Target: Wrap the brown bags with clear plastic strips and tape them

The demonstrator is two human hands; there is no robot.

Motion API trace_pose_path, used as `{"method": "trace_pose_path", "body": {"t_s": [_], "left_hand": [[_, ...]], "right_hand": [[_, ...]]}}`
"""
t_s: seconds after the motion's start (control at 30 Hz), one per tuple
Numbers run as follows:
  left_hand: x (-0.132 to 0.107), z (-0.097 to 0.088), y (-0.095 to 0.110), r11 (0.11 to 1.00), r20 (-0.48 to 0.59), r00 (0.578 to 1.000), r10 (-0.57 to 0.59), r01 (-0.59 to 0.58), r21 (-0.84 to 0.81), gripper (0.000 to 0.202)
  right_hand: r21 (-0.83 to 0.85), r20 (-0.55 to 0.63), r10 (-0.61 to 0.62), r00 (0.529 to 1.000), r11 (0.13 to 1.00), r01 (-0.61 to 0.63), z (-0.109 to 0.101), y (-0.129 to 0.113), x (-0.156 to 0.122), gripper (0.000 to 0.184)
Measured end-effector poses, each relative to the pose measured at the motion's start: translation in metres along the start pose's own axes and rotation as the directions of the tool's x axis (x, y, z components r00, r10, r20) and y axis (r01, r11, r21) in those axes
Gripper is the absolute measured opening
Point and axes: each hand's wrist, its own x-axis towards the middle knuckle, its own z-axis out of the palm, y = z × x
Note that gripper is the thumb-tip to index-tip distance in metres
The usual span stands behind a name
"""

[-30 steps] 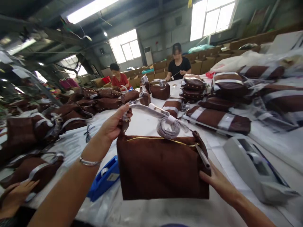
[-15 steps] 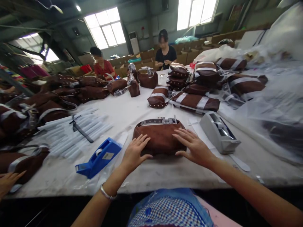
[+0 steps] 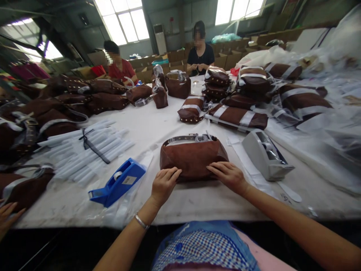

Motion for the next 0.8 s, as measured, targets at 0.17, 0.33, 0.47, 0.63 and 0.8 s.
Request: {"method": "trace_pose_path", "body": {"t_s": [0.17,0.33,0.47,0.63,0.8], "left_hand": [[0.010,0.002,0.001,1.000,0.059,0.998,0.012,-0.013,0.018,0.029],[0.030,-0.012,-0.001,0.993,0.256,0.960,0.110,-0.116,0.011,0.064],[0.035,-0.013,-0.014,0.980,0.254,0.947,0.197,-0.193,-0.040,0.057],[0.015,0.008,-0.022,0.970,0.179,0.954,0.240,-0.228,-0.085,0.062],[-0.004,0.037,-0.011,0.980,-0.068,0.983,0.169,-0.175,-0.095,0.058]], "right_hand": [[-0.051,0.074,-0.020,0.997,0.998,0.024,0.001,0.005,0.017,0.028],[0.027,0.220,-0.226,0.949,0.974,0.226,-0.016,0.017,0.041,0.044],[0.171,0.251,-0.368,0.896,0.927,0.333,-0.020,0.036,0.050,0.046],[0.332,0.202,-0.399,0.895,0.887,0.321,-0.001,0.047,0.036,0.056],[0.317,0.061,-0.325,0.944,0.903,0.290,0.033,0.038,0.014,0.048]]}}
